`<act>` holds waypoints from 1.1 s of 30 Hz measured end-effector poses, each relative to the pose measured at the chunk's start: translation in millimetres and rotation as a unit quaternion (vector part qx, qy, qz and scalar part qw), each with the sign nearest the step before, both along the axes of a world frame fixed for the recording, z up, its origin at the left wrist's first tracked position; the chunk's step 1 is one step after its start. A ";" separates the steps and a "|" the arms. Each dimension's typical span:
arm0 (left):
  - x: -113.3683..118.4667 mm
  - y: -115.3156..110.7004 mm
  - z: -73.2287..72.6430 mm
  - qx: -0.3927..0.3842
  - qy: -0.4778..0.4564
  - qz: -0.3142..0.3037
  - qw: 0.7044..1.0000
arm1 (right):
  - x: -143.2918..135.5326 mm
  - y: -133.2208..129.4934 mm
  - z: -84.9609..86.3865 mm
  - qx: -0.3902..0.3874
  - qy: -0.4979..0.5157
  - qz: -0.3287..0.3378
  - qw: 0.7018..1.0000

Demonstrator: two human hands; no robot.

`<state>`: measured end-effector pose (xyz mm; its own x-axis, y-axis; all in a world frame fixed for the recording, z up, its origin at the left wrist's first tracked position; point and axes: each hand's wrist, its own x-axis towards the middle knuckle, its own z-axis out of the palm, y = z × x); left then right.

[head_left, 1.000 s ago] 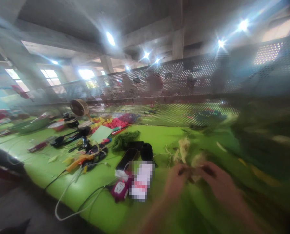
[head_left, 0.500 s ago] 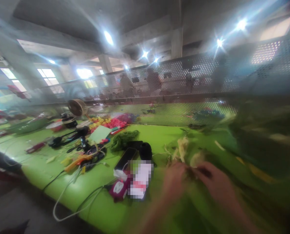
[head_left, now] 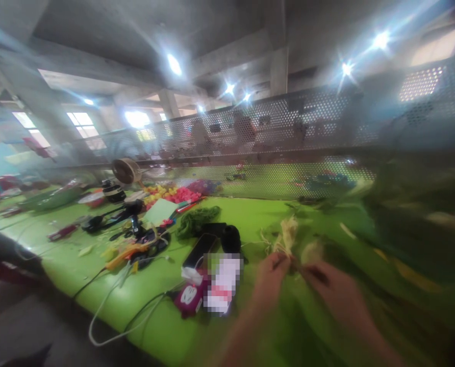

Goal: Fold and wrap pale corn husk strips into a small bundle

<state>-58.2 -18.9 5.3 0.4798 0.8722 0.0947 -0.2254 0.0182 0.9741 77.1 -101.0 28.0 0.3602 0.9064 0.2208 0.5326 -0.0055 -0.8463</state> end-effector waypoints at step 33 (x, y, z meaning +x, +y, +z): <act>0.4 -2.5 -9.1 0.000 0.048 -0.150 0.988 | 1.9 -0.1 26.2 -0.031 0.109 -0.037 0.993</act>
<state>-57.9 -21.4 -3.7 0.7231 0.6898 0.0360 -0.1169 0.0710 0.9906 78.9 -101.2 54.3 0.4603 0.8846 0.0755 0.3327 -0.0930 -0.9384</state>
